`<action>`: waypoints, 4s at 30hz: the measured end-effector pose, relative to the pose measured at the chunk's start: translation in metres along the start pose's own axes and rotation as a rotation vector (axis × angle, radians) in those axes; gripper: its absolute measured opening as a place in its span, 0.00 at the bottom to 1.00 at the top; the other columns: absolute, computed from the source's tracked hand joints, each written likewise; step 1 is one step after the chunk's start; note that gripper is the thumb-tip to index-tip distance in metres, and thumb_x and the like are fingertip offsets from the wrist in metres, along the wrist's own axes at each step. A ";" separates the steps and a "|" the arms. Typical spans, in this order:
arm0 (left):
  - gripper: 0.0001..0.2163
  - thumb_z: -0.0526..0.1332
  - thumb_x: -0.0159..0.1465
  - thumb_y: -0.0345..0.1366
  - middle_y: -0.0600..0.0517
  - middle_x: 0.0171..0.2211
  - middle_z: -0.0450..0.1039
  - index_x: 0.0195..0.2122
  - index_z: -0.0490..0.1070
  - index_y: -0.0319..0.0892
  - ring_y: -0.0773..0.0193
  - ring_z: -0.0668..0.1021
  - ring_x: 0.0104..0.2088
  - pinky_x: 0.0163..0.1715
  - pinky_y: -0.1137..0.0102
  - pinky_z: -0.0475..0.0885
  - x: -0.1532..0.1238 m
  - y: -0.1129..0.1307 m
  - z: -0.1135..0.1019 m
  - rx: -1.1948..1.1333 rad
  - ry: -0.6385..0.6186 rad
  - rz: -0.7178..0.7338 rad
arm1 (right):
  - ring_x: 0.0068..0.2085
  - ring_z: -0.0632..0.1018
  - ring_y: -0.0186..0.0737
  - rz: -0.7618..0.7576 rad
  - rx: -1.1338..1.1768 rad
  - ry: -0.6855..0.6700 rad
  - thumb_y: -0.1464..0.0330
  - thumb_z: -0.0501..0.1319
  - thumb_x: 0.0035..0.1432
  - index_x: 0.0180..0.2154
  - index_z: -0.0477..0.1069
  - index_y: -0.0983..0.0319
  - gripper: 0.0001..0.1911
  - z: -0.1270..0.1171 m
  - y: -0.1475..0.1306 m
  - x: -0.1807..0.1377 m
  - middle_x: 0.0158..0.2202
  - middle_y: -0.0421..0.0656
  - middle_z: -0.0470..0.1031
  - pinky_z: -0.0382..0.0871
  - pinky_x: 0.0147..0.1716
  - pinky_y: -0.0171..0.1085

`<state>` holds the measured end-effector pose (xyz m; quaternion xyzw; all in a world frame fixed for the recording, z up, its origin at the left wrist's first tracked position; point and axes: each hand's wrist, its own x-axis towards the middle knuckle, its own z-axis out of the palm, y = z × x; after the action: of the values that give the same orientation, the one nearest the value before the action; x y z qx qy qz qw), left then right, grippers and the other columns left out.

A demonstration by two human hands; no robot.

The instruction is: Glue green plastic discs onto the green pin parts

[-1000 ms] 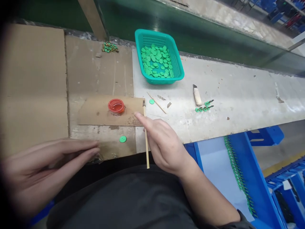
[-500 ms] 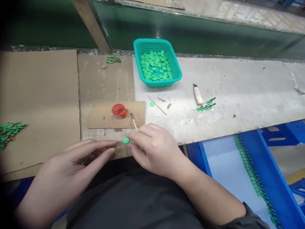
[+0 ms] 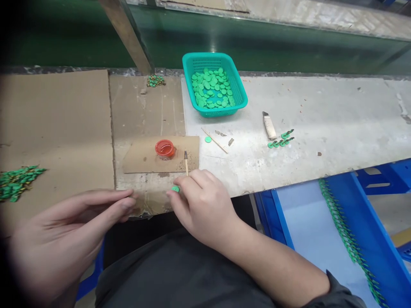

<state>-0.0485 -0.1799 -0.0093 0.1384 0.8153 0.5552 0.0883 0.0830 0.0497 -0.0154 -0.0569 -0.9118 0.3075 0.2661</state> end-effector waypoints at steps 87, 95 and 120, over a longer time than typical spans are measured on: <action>0.06 0.78 0.82 0.38 0.58 0.54 0.90 0.56 0.92 0.59 0.61 0.91 0.52 0.60 0.67 0.86 0.008 0.008 0.037 0.247 -0.287 0.490 | 0.55 0.90 0.35 -0.075 0.515 0.015 0.71 0.60 0.87 0.51 0.78 0.51 0.11 0.001 0.034 0.011 0.51 0.33 0.89 0.88 0.62 0.37; 0.05 0.78 0.81 0.43 0.60 0.52 0.90 0.55 0.92 0.62 0.61 0.91 0.49 0.56 0.67 0.87 0.010 0.002 0.039 0.241 -0.248 0.510 | 0.54 0.88 0.39 -0.039 0.454 -0.071 0.70 0.57 0.90 0.54 0.78 0.57 0.10 -0.006 0.023 0.010 0.52 0.42 0.89 0.84 0.60 0.37; 0.04 0.77 0.82 0.36 0.61 0.48 0.90 0.53 0.92 0.55 0.72 0.89 0.45 0.50 0.82 0.83 0.010 0.010 0.045 0.189 -0.270 0.569 | 0.54 0.92 0.36 -0.162 0.326 0.158 0.70 0.63 0.89 0.56 0.80 0.57 0.06 0.007 0.025 -0.004 0.56 0.38 0.92 0.88 0.58 0.37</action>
<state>-0.0435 -0.1331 -0.0163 0.4407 0.7727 0.4563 0.0238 0.0815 0.0650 -0.0368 0.0364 -0.8280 0.4231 0.3663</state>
